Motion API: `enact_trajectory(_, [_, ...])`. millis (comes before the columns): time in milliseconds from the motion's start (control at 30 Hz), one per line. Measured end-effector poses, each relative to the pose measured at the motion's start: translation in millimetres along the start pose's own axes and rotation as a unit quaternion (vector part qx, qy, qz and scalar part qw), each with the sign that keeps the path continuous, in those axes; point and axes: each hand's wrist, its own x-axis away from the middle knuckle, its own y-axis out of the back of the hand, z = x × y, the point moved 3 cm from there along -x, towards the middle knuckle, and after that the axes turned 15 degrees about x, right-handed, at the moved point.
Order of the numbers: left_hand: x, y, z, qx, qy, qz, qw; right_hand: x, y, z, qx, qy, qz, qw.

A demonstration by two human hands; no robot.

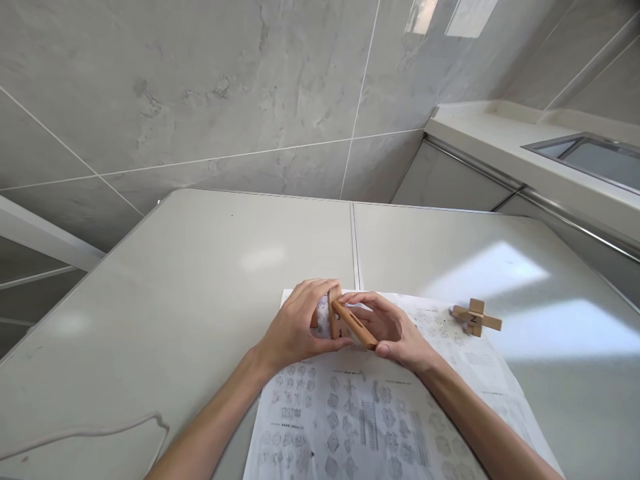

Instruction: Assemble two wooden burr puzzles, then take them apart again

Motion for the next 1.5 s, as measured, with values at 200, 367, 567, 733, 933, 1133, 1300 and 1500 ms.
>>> enact_trajectory(200, [0, -2.4, -6, 0.02, 0.047, -0.006, 0.999, 1, 0, 0, -0.002, 0.0, -0.032, 0.999])
enact_trajectory(367, [-2, -5.7, -10, -0.053, 0.008, -0.109, 0.993, 1, 4, -1, 0.012, 0.005, -0.082, 0.997])
enact_trajectory(567, [-2, -19.5, -13, -0.086, 0.031, -0.079, 0.993, 1, 8, -3, 0.003, 0.016, -0.096, 0.995])
enact_trajectory(733, [-3, -17.3, -12, 0.165, 0.177, -0.124, 0.962, 0, 15, -9, -0.015, 0.026, -0.126, 0.992])
enact_trajectory(933, [-4, -18.5, -11, 0.427, 0.279, -0.057, 0.858, 1, 24, -18, -0.058, 0.029, -0.159, 0.985])
enact_trajectory(1133, [-2, -25.5, -14, 0.522, 0.307, 0.011, 0.796, 2, 22, -17, -0.102, 0.012, -0.167, 0.981])
enact_trajectory(1300, [-3, -26.6, -16, 0.557, 0.313, 0.038, 0.768, 3, 19, -15, -0.164, 0.009, -0.147, 0.975])
enact_trajectory(1500, [0, -27.7, -15, 0.561, 0.32, 0.049, 0.762, 4, 20, -15, -0.138, -0.013, -0.15, 0.979])
